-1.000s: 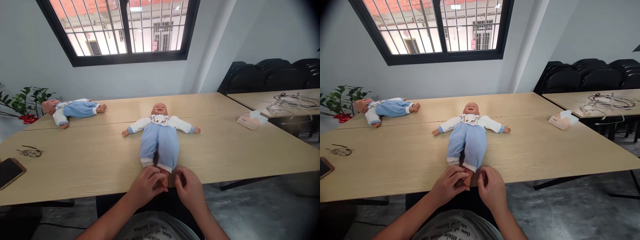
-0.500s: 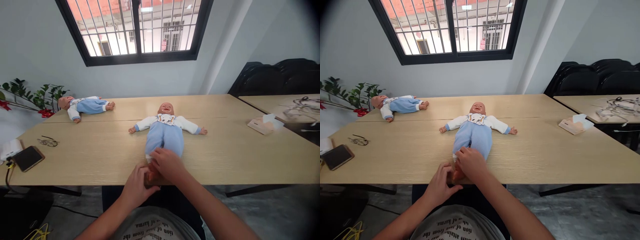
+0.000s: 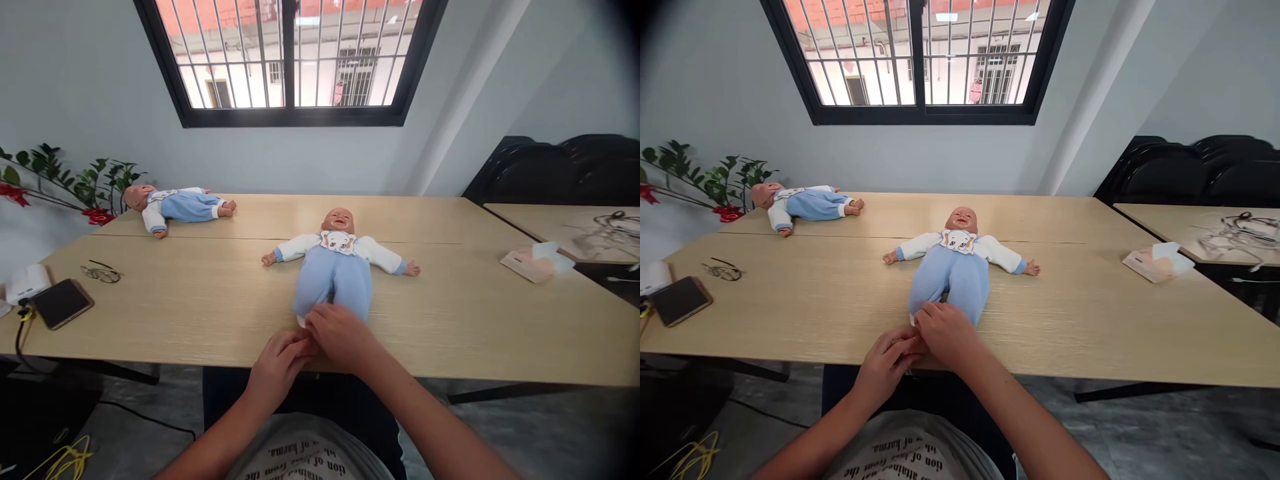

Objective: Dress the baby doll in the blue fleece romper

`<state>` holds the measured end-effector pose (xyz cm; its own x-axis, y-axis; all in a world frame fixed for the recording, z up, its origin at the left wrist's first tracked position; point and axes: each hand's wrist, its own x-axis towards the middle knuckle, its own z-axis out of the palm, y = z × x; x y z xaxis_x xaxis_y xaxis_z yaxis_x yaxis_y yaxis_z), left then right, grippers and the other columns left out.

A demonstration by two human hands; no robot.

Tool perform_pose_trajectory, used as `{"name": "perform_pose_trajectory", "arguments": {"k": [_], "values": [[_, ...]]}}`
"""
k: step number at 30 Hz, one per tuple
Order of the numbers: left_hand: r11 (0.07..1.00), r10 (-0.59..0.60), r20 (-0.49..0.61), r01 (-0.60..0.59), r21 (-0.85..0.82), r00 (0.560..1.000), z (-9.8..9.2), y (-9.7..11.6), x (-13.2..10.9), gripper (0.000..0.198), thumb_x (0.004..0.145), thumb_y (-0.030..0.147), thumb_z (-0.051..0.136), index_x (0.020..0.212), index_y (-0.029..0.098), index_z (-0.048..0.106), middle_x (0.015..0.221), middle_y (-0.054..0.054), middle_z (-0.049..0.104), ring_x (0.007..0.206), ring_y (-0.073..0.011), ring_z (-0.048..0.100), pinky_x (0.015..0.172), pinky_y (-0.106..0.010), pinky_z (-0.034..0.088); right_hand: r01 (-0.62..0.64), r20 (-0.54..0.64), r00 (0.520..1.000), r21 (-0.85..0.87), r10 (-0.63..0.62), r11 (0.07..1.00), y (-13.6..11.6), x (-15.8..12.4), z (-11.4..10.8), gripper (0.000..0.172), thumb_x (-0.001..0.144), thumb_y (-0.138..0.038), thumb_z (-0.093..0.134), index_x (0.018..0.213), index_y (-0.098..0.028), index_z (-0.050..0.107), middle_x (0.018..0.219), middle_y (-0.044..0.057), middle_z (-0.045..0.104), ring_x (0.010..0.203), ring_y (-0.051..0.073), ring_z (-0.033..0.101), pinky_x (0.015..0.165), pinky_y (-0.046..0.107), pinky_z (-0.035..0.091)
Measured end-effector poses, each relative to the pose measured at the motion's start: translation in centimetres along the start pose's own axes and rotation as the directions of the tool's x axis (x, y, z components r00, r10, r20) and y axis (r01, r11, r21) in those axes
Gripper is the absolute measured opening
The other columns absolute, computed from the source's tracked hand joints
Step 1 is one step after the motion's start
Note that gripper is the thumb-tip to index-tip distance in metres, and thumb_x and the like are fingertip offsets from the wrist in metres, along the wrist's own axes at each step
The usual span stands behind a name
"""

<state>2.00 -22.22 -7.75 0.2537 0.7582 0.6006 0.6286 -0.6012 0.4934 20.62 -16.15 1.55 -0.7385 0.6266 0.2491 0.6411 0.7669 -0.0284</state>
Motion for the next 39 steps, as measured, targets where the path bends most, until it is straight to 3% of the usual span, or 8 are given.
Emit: {"name": "perform_pose_trajectory", "arguments": {"k": [5, 9, 13, 19, 22, 27, 33, 39], "values": [[0.989, -0.074, -0.070, 0.064, -0.134, 0.995, -0.5, 0.1, 0.3, 0.023, 0.098, 0.021, 0.064, 0.120, 0.026, 0.071, 0.116, -0.008, 0.068, 0.107, -0.0215, 0.068, 0.091, -0.038, 0.062, -0.125, -0.142, 0.978, 0.201, 0.155, 0.972, 0.2, -0.6, 0.1, 0.012, 0.099, -0.013, 0.054, 0.090, -0.020, 0.060, 0.088, 0.003, 0.066, 0.077, 0.019, 0.059, 0.071, 0.032, 0.043], [0.900, -0.317, -0.119, 0.259, -0.350, 0.941, -2.0, 0.4, 1.6, 0.021, 0.095, 0.031, 0.070, 0.114, 0.024, 0.074, 0.115, -0.008, 0.066, 0.107, -0.0219, 0.067, 0.084, -0.033, 0.062, -0.362, -0.179, 0.862, 0.438, 0.475, 0.823, -0.1, -0.9, -0.4, 0.011, 0.101, -0.019, 0.052, 0.093, -0.021, 0.059, 0.087, 0.003, 0.068, 0.074, 0.018, 0.061, 0.067, 0.029, 0.043], [0.777, -0.456, -0.086, 0.349, -0.525, 0.886, -3.0, 0.4, 2.9, 0.030, 0.091, 0.042, 0.074, 0.112, 0.021, 0.075, 0.119, -0.010, 0.065, 0.113, -0.0237, 0.065, 0.091, -0.034, 0.059, -0.449, -0.069, 0.855, 0.396, 0.513, 0.801, -0.6, -0.4, -0.4, 0.008, 0.094, -0.014, 0.059, 0.091, -0.020, 0.062, 0.091, 0.005, 0.071, 0.076, 0.018, 0.062, 0.066, 0.028, 0.038], [0.721, -0.479, -0.062, 0.352, -0.597, 0.876, -2.5, 0.3, 3.3, 0.030, 0.089, 0.043, 0.076, 0.110, 0.022, 0.077, 0.119, -0.009, 0.065, 0.115, -0.0230, 0.063, 0.097, -0.034, 0.055, -0.534, -0.083, 0.802, 0.346, 0.592, 0.771, -0.5, 1.2, 0.1, 0.026, 0.097, -0.017, 0.056, 0.072, -0.021, 0.055, 0.072, 0.000, 0.066, 0.059, 0.014, 0.049, 0.057, 0.030, 0.023], [0.727, -0.473, -0.071, 0.344, -0.594, 0.878, -2.5, 0.4, 3.5, 0.030, 0.089, 0.043, 0.076, 0.110, 0.022, 0.076, 0.118, -0.009, 0.064, 0.113, -0.0222, 0.064, 0.095, -0.033, 0.056, -0.521, -0.119, 0.794, 0.371, 0.596, 0.769, -0.7, 1.3, 0.1, 0.028, 0.094, -0.015, 0.057, 0.068, -0.022, 0.051, 0.068, -0.001, 0.062, 0.058, 0.014, 0.046, 0.056, 0.030, 0.022], [0.759, -0.467, -0.074, 0.357, -0.545, 0.881, -3.0, 0.8, 3.7, 0.031, 0.090, 0.043, 0.074, 0.112, 0.021, 0.075, 0.119, -0.010, 0.063, 0.114, -0.0240, 0.063, 0.090, -0.033, 0.059, -0.415, -0.124, 0.854, 0.421, 0.505, 0.806, -1.9, 0.1, 0.0, 0.023, 0.087, -0.011, 0.058, 0.069, -0.022, 0.049, 0.069, -0.002, 0.061, 0.061, 0.014, 0.049, 0.057, 0.029, 0.027], [0.788, -0.392, -0.013, 0.328, -0.521, 0.920, -3.2, 0.6, 3.2, 0.025, 0.090, 0.036, 0.074, 0.111, 0.024, 0.076, 0.116, -0.008, 0.062, 0.108, -0.0215, 0.065, 0.079, -0.030, 0.061, -0.423, -0.267, 0.840, 0.225, 0.473, 0.878, -1.7, -0.6, -0.2, 0.010, 0.089, -0.016, 0.057, 0.082, -0.022, 0.057, 0.082, 0.003, 0.066, 0.075, 0.019, 0.057, 0.064, 0.031, 0.034], [0.853, -0.319, -0.029, 0.274, -0.444, 0.947, -3.8, -0.1, 3.0, 0.022, 0.090, 0.030, 0.073, 0.112, 0.025, 0.075, 0.112, -0.007, 0.063, 0.104, -0.0202, 0.066, 0.078, -0.029, 0.062, -0.342, -0.312, 0.885, 0.068, 0.346, 0.937, -1.1, 0.1, -0.1, 0.013, 0.092, -0.016, 0.056, 0.082, -0.022, 0.057, 0.080, 0.004, 0.065, 0.077, 0.021, 0.057, 0.065, 0.033, 0.034]]}}
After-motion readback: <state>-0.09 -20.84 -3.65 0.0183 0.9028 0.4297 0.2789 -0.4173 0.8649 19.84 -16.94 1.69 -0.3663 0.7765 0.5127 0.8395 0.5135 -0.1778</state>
